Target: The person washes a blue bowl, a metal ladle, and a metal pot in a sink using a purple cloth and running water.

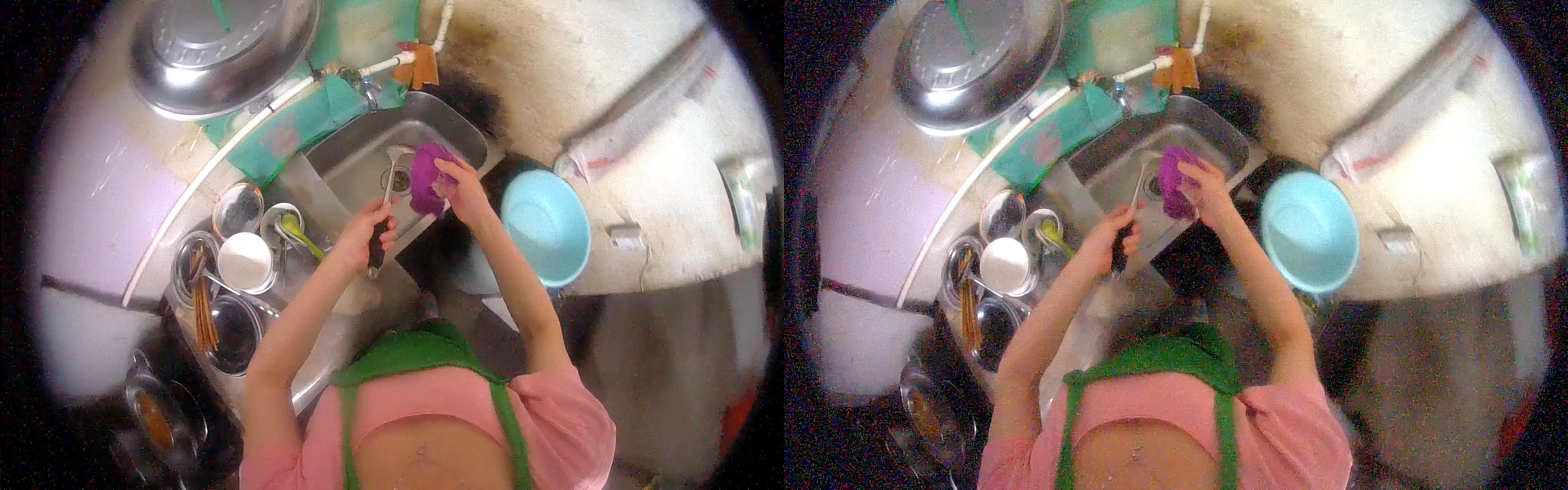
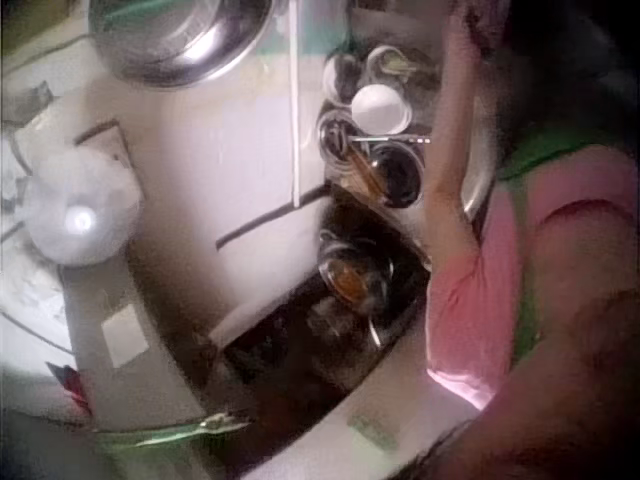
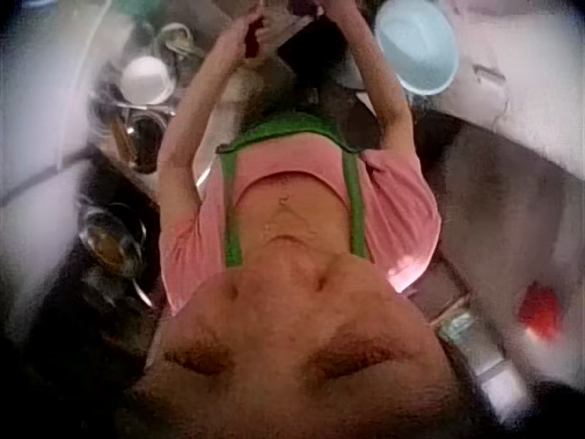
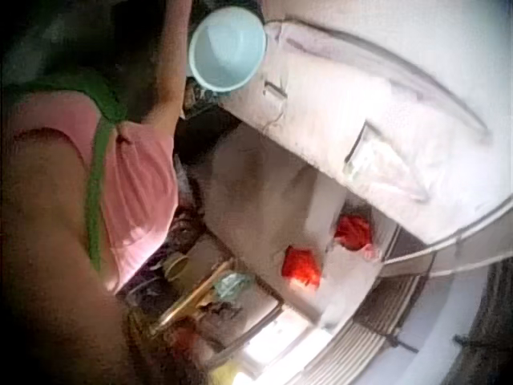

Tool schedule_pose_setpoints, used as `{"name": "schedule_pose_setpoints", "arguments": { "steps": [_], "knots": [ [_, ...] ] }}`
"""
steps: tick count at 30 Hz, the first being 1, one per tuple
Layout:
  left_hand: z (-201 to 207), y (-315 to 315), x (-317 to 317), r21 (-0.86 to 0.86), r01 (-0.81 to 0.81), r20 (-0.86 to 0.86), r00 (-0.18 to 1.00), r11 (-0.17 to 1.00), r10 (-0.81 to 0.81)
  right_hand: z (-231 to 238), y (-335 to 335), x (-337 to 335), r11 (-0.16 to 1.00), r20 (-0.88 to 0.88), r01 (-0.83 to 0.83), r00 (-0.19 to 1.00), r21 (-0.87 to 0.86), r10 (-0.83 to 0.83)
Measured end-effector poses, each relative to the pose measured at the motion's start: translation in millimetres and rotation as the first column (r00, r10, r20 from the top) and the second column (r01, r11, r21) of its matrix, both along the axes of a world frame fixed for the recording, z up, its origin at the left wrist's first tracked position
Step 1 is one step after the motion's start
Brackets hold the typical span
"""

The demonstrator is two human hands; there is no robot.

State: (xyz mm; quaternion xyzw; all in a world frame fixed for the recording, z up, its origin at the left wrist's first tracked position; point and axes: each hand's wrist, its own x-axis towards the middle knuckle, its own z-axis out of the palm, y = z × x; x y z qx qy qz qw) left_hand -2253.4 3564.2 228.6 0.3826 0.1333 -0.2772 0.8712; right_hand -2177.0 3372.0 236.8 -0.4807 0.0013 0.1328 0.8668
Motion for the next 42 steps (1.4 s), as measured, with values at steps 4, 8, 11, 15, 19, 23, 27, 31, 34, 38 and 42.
{"name": "schedule_pose_setpoints", "arguments": {
  "steps": [4, 8, 11, 15, 19, 23, 27, 31, 34, 38, 42],
  "knots": [
    [-19, -38, 94, 0.000, -0.105, -0.032, 0.994, 0.994, 0.105, -31, -46, 120, 0.969, -0.115, -0.191, 0.971, 0.157, 0.210],
    [-19, -85, 171, 0.071, -0.185, -0.007, 0.983, 0.980, 0.186, -53, -88, 204, 0.831, -0.231, -0.286, 0.871, 0.476, 0.433],
    [-21, -119, 222, 0.077, -0.256, -0.053, 0.964, 0.964, 0.260, -120, -92, 245, 0.963, 0.263, -0.267, 0.928, -0.027, 0.265],
    [-28, -140, 268, 0.221, -0.277, -0.118, 0.944, 0.935, 0.308, -132, -79, 277, 0.794, 0.236, -0.431, 0.795, -0.428, 0.559],
    [-46, -161, 296, 0.366, -0.246, -0.061, 0.956, 0.897, 0.286, -200, -66, 298, 0.782, -0.119, -0.482, 0.817, 0.395, 0.564],
    [-66, -151, 306, 0.502, -0.280, 0.001, 0.946, 0.818, 0.323, -161, -49, 277, 0.760, -0.355, -0.408, 0.704, 0.506, 0.615],
    [-87, -144, 306, 0.796, -0.302, 0.275, 0.953, 0.525, 0.130, -142, -33, 276, 0.931, -0.248, -0.353, 0.914, -0.095, 0.321],
    [-77, -140, 306, 0.767, -0.193, 0.108, 0.979, 0.612, 0.174, -184, -14, 312, 0.930, 0.035, -0.224, 0.969, -0.292, 0.245],
    [-73, -139, 304, 0.719, -0.125, 0.063, 0.991, 0.683, 0.116, -187, -4, 354, 0.879, 0.036, -0.203, 0.970, -0.431, 0.241],
    [-68, -132, 302, 0.523, -0.215, 0.031, 0.972, 0.825, 0.234, -205, -1, 311, 0.896, 0.168, -0.070, 0.973, -0.439, 0.158],
    [-73, -112, 292, 0.578, -0.140, 0.112, 0.989, 0.804, 0.092, -124, -18, 269, 0.888, -0.272, -0.301, 0.939, -0.347, 0.212]
  ]
}}
